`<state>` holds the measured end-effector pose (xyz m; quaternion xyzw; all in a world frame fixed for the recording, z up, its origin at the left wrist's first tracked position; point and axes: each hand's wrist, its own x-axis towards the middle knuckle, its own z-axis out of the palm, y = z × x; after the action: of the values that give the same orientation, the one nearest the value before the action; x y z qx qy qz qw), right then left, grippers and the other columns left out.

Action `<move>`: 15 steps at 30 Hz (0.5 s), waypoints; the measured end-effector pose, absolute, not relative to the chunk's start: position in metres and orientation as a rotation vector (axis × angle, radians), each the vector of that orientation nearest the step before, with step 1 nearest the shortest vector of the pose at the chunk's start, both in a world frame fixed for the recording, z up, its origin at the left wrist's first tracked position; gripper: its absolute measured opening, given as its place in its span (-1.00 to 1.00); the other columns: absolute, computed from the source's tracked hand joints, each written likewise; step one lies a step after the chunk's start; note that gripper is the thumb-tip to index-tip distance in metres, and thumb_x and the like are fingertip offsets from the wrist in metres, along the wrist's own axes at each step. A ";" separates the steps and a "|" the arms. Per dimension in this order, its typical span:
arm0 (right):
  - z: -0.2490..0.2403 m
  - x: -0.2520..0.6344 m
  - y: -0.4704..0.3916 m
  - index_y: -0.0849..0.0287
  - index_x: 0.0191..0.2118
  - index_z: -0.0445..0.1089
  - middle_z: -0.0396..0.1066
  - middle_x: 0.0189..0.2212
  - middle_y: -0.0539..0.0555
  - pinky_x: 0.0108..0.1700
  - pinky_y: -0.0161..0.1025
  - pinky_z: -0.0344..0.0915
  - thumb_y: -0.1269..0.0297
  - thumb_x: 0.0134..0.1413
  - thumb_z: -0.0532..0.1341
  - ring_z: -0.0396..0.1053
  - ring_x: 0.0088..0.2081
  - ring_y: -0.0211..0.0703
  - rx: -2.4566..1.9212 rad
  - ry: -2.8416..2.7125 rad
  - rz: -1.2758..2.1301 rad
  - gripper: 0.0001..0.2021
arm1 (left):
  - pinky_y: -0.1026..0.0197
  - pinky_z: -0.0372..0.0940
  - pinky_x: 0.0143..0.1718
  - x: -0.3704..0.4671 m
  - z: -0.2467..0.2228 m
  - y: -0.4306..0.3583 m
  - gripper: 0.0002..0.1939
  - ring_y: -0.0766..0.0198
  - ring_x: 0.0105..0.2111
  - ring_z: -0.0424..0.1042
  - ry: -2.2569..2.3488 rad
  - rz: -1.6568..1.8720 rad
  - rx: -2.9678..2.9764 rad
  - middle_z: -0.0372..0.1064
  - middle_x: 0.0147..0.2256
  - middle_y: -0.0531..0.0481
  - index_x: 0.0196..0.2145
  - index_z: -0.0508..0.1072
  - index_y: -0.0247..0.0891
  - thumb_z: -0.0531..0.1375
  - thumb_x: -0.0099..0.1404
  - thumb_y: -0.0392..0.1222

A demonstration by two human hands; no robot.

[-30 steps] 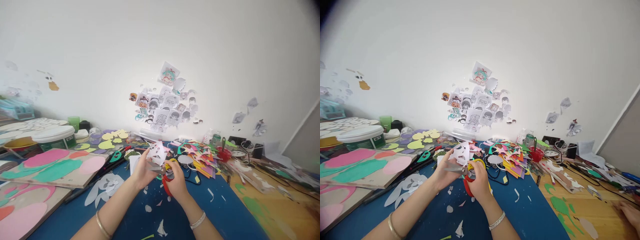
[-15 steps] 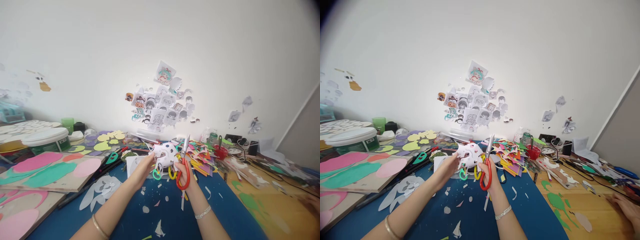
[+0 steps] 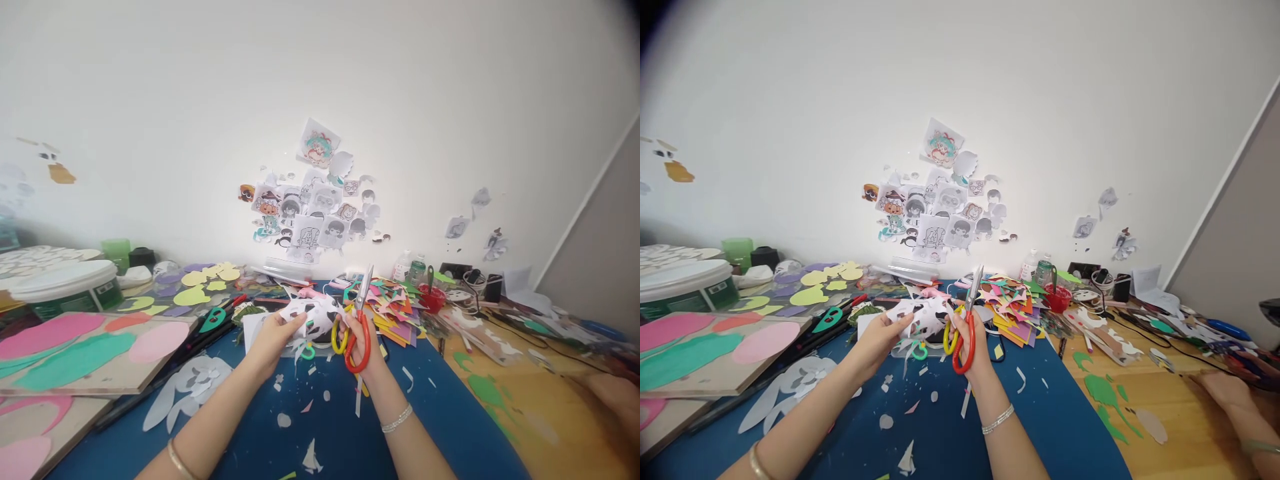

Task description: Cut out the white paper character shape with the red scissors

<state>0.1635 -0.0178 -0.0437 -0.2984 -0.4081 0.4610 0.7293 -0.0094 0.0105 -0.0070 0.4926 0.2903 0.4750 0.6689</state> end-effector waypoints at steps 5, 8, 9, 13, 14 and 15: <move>-0.047 0.160 -0.015 0.15 -0.36 0.30 0.31 -0.55 -0.05 -0.56 -0.38 0.21 0.11 -0.10 0.34 0.22 -0.58 -0.32 -0.693 -0.930 1.002 -0.72 | 0.24 0.42 -0.36 -0.007 -0.011 0.017 -0.75 0.22 -0.37 0.47 0.541 1.071 0.846 0.48 -0.35 -0.12 -0.21 0.42 -0.36 0.27 0.13 -0.29; -0.049 0.156 -0.014 0.15 -0.26 0.31 0.41 -0.46 -0.01 -0.59 -0.38 0.17 0.08 -0.14 0.35 0.20 -0.61 -0.34 -0.771 -0.968 0.990 -0.64 | 0.26 0.44 -0.44 -0.007 -0.013 0.018 -0.77 0.27 -0.41 0.47 0.527 1.084 0.826 0.46 -0.36 -0.09 -0.19 0.39 -0.36 0.24 0.17 -0.31; -0.049 0.155 -0.013 0.15 -0.20 0.30 0.43 -0.41 0.02 -0.59 -0.37 0.17 0.09 -0.16 0.37 0.20 -0.61 -0.34 -0.801 -0.986 0.983 -0.59 | 0.26 0.45 -0.44 -0.007 -0.013 0.018 -0.81 0.29 -0.43 0.46 0.502 1.083 0.829 0.45 -0.39 -0.06 -0.21 0.40 -0.35 0.23 0.18 -0.31; -0.052 0.151 -0.011 0.18 -0.11 0.28 0.45 -0.31 0.09 -0.50 -0.35 0.21 0.14 -0.21 0.40 0.30 -0.52 -0.29 -0.880 -1.015 0.930 -0.50 | 0.22 0.48 -0.37 -0.007 -0.012 0.016 -0.91 0.31 -0.45 0.46 0.411 1.051 0.830 0.40 -0.47 0.02 -0.32 0.39 -0.33 0.23 0.18 -0.30; -0.053 0.151 -0.011 0.18 -0.12 0.29 0.44 -0.33 0.07 -0.49 -0.35 0.22 0.15 -0.21 0.40 0.31 -0.50 -0.28 -0.884 -1.005 0.935 -0.50 | 0.22 0.48 -0.35 -0.006 -0.012 0.015 -0.91 0.30 -0.43 0.47 0.416 1.044 0.820 0.41 -0.47 0.01 -0.32 0.39 -0.32 0.23 0.18 -0.30; -0.053 0.152 -0.011 0.18 -0.15 0.30 0.43 -0.37 0.04 -0.50 -0.35 0.21 0.15 -0.21 0.40 0.31 -0.51 -0.28 -0.880 -0.997 0.960 -0.54 | 0.22 0.48 -0.33 -0.005 -0.011 0.014 -0.90 0.29 -0.41 0.48 0.432 1.039 0.806 0.42 -0.46 0.00 -0.31 0.39 -0.32 0.23 0.18 -0.31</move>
<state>0.1517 -0.0109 -0.0530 -0.3924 -0.4446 0.4280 0.6820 -0.0052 0.0143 -0.0113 0.3715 0.1992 0.4790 0.7700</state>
